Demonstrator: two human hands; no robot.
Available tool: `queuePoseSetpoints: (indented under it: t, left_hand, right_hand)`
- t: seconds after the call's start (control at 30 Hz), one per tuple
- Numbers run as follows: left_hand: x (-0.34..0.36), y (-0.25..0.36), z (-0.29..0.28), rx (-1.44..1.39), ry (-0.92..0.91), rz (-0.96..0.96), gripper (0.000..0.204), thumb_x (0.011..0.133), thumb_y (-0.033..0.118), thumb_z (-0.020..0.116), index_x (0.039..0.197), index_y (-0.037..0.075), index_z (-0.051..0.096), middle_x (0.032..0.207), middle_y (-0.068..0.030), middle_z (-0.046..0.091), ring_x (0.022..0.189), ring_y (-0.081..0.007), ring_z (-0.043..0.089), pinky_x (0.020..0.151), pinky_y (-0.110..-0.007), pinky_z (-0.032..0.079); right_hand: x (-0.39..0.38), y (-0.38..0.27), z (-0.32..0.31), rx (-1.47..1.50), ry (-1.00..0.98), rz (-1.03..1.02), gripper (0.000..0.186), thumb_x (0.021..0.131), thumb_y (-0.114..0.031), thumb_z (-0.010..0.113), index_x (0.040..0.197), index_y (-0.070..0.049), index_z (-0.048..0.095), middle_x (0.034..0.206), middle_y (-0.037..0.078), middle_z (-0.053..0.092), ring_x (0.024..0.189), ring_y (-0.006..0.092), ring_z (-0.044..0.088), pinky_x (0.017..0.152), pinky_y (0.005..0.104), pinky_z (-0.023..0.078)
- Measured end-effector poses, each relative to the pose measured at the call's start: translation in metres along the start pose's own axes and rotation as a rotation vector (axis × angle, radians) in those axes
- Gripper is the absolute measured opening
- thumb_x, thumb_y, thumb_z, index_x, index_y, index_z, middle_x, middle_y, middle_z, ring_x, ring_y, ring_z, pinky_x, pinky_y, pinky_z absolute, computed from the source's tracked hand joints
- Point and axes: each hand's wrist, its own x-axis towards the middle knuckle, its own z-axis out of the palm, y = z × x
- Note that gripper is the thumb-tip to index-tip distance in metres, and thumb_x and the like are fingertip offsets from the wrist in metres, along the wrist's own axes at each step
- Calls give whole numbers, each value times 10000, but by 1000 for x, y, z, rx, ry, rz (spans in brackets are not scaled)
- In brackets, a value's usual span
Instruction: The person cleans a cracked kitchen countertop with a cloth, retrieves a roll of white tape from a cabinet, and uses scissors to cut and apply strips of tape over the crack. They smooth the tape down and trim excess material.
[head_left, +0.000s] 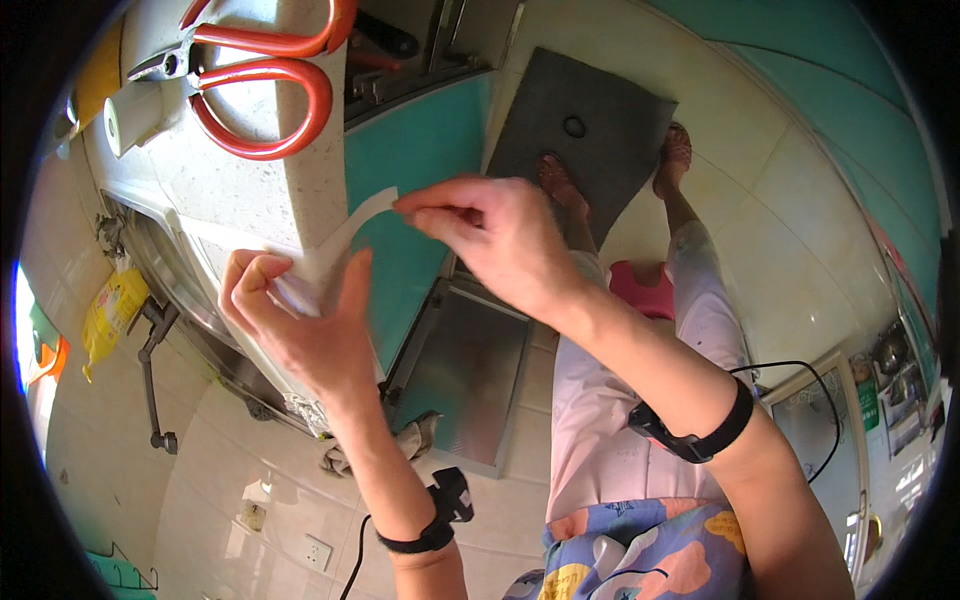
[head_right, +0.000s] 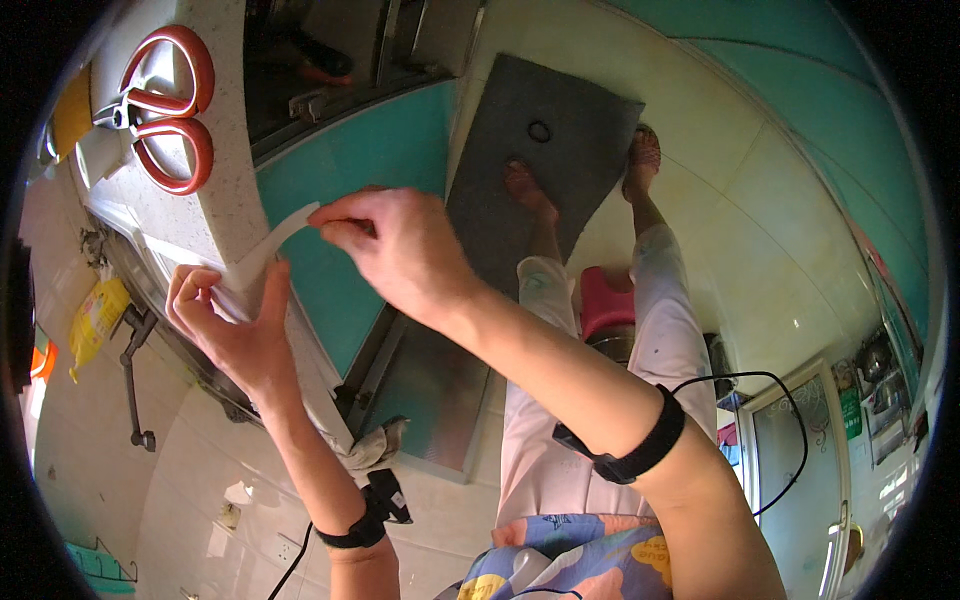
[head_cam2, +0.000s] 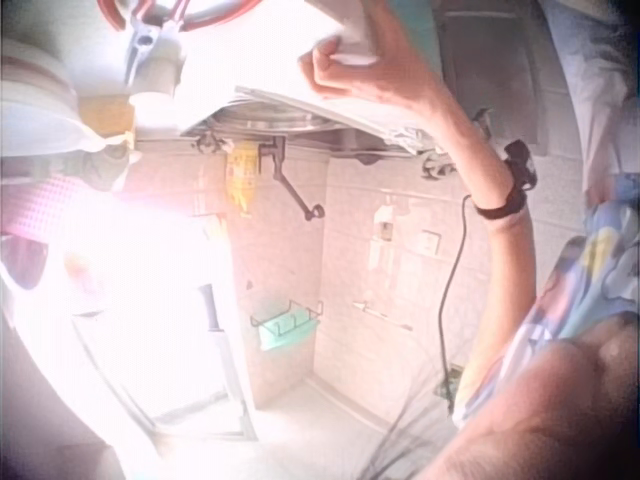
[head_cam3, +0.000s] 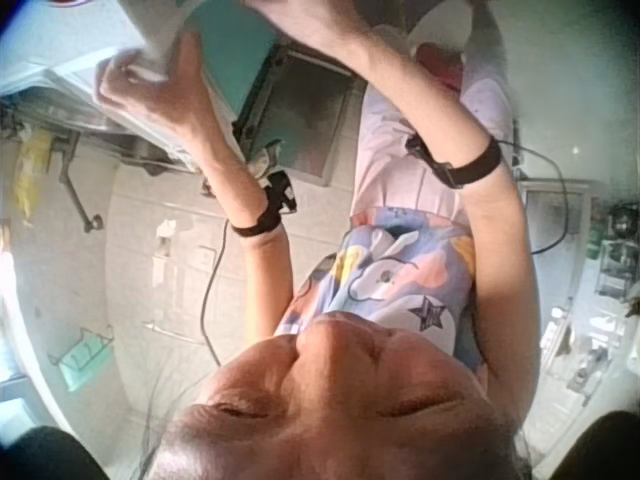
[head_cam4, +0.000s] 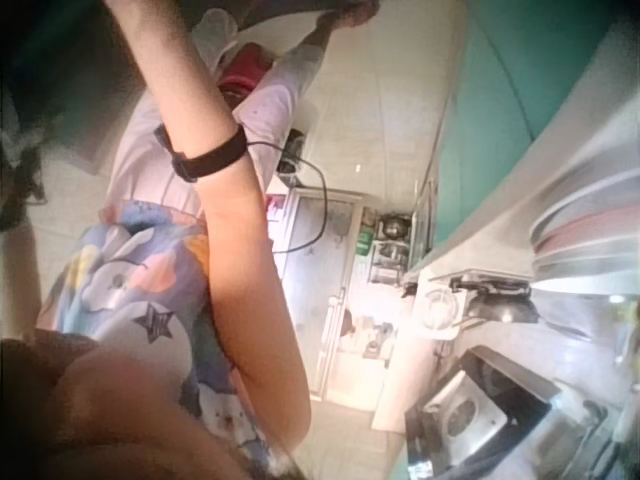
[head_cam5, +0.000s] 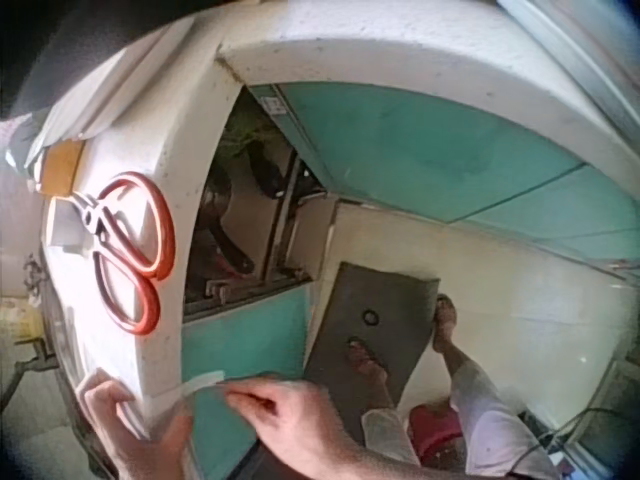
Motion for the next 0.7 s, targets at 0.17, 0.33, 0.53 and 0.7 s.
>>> queuePoseSetpoints:
  t: [0.17, 0.33, 0.53, 0.7]
  left_hand:
    - [-20, -25, 3, -354, 47, 81, 553, 749, -36, 805, 1223, 53, 534, 1305, -127, 465, 1210, -273, 502, 969, -389, 471]
    - [-24, -27, 7, -370, 65, 108, 548, 785, -24, 793, 1254, 39, 518, 1357, -136, 440, 1242, -272, 500, 1003, -395, 464]
    - [-25, -29, 7, -283, 58, 141, 557, 810, -40, 769, 1283, 21, 482, 1393, -150, 431, 1266, -274, 487, 1059, -405, 423]
    - [-25, -23, 9, -255, 68, 135, 554, 815, -45, 763, 1284, 17, 475, 1396, -154, 423, 1250, -270, 494, 1064, -414, 421]
  right_hand:
    - [0, -12, 27, 131, -20, 107, 178, 922, -124, 686, 1064, -35, 748, 850, 74, 747, 794, 64, 651, 688, 242, 516]
    - [3, 4, 43, 389, -73, 127, 191, 935, -92, 671, 1090, 3, 731, 941, 54, 739, 876, 75, 637, 787, 238, 524]
    - [8, 11, 50, 593, -53, 126, 184, 886, -101, 720, 1034, 4, 752, 941, 117, 760, 834, 106, 675, 790, 268, 543]
    - [14, 7, 53, 604, -82, 229, 215, 895, -140, 716, 1051, 4, 748, 956, 116, 755, 860, 120, 673, 808, 272, 537]
